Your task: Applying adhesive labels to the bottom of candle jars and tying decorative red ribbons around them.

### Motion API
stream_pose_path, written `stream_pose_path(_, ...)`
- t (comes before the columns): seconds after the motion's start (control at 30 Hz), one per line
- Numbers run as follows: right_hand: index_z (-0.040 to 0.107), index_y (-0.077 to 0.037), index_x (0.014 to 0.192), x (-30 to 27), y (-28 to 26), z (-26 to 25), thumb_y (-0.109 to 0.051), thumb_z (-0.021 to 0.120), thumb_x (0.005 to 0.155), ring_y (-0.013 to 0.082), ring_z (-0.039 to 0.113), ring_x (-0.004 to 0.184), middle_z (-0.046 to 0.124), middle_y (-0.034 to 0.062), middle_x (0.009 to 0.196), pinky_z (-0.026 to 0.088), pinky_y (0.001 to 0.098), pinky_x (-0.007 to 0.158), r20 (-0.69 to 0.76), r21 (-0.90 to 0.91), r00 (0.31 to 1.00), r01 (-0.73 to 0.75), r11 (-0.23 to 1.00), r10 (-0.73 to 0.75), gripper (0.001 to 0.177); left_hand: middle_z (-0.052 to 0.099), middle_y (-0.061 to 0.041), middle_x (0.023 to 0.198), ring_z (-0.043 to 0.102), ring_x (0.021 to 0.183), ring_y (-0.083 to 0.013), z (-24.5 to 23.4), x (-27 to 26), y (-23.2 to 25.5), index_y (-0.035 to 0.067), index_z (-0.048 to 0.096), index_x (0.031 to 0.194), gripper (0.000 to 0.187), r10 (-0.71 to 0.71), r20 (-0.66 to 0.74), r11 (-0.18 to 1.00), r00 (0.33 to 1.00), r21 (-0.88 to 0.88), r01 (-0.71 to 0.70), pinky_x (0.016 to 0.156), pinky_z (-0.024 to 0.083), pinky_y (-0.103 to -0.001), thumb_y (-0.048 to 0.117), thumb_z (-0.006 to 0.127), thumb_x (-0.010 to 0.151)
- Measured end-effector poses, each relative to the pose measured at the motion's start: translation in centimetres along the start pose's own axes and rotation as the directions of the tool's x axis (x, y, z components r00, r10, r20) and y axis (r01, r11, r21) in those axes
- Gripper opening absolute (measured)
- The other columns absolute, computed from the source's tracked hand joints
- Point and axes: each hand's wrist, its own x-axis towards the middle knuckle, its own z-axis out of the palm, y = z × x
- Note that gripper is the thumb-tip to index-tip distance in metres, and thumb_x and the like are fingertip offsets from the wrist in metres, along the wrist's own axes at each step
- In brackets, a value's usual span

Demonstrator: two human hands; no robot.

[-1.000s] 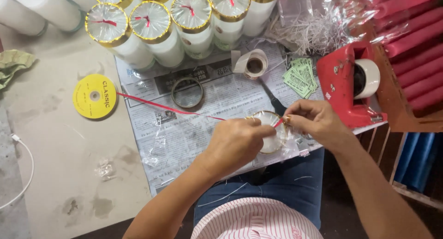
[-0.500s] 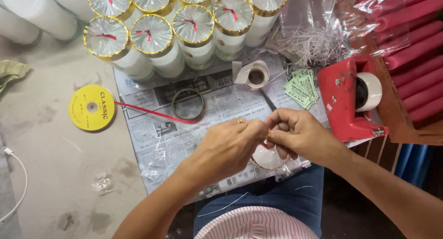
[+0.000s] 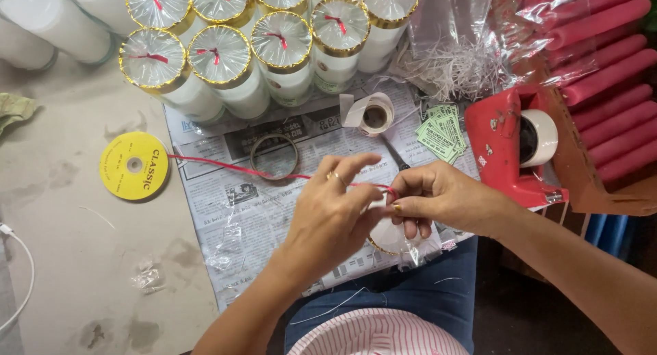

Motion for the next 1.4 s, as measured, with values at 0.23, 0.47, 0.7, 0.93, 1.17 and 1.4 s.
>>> stream_pose_path(0.23, 0.073, 0.011, 0.085, -0.4, -0.2, 0.3, 0.011, 0.069, 0.08, 0.0265, 0.076, 0.055, 0.075, 0.0221, 0.068, 0.062, 0.0318, 0.04, -0.085, 0.1, 0.996, -0.019, 0.995, 0.027, 0.006, 0.066, -0.009, 0.114, 0.062, 0.111, -0.0371, 1.9, -2.2, 1.6, 0.01, 0.067, 0.081, 0.011, -0.035, -0.128, 0.996, 0.991, -0.084, 0.024, 0.091, 0.054, -0.043, 0.008, 0.076, 0.086)
stream_pose_path(0.47, 0.079, -0.005, 0.085, -2.2, -2.3, 2.1, 0.003, 0.072, 0.072, 0.0154, 0.071, 0.054, 0.075, 0.0085, 0.063, 0.054, 0.0264, 0.042, -0.193, -0.449, 0.944, 0.157, 0.88, -0.267, 0.016, 0.062, -0.017, 0.127, 0.055, 0.125, -0.0465, 2.2, -3.7, 1.0, 0.006, 0.068, 0.098, 0.025, -0.114, -0.129, 0.989, 0.985, -0.112, 0.1, 0.108, 0.044, -0.055, 0.005, 0.082, 0.077)
stream_pose_path(0.7, 0.078, -0.012, 0.092, -2.2, 1.8, 2.8, 0.0, 0.081, 0.078, 0.0165, 0.067, 0.08, 0.071, 0.0006, 0.087, 0.057, 0.0267, 0.067, -0.217, -0.718, 0.684, 0.372, 0.589, -0.697, 0.018, 0.06, -0.019, 0.132, 0.053, 0.132, -0.0463, 2.8, -3.7, 0.4, 0.007, 0.069, 0.108, 0.026, -0.156, -0.086, 0.955, 0.984, -0.267, 0.129, 0.116, 0.036, -0.057, 0.008, 0.079, 0.084)
stream_pose_path(0.93, 0.077, -0.004, 0.089, -2.3, 2.5, 1.8, 0.001, 0.078, 0.08, 0.0149, 0.068, 0.083, 0.073, 0.0103, 0.096, 0.057, 0.0262, 0.068, -0.357, -0.477, 0.783, 0.317, 0.82, -0.51, 0.011, 0.065, -0.012, 0.115, 0.06, 0.12, -0.04, 4.5, -2.7, -0.3, 0.01, 0.071, 0.082, 0.008, -0.046, -0.14, 0.984, 0.989, -0.177, 0.021, 0.109, 0.045, -0.052, 0.009, 0.076, 0.088)
stream_pose_path(1.17, 0.075, -0.001, 0.1, -0.7, 4.4, 2.0, 0.001, 0.071, 0.089, 0.013, 0.075, 0.081, 0.078, 0.0112, 0.09, 0.061, 0.0292, 0.07, -0.478, -0.428, 0.743, 0.269, 0.863, -0.468, 0.012, 0.061, -0.004, 0.1, 0.061, 0.096, -0.0277, 5.3, -2.8, -0.6, 0.013, 0.062, 0.074, 0.025, 0.169, -0.036, 0.983, 0.985, 0.074, -0.166, 0.071, 0.049, -0.037, 0.012, 0.059, 0.099)
stream_pose_path(1.4, 0.072, 0.0, 0.098, 0.3, 5.3, 3.5, -0.004, 0.07, 0.093, 0.015, 0.071, 0.074, 0.073, 0.0136, 0.081, 0.06, 0.032, 0.067, -0.614, -0.456, 0.618, 0.231, 0.859, -0.492, 0.007, 0.052, -0.004, 0.085, 0.059, 0.091, -0.0273, 4.4, -3.5, -0.6, 0.01, 0.058, 0.07, 0.032, 0.269, 0.054, 0.963, 0.961, -0.02, -0.269, 0.063, 0.049, -0.03, 0.006, 0.049, 0.101)
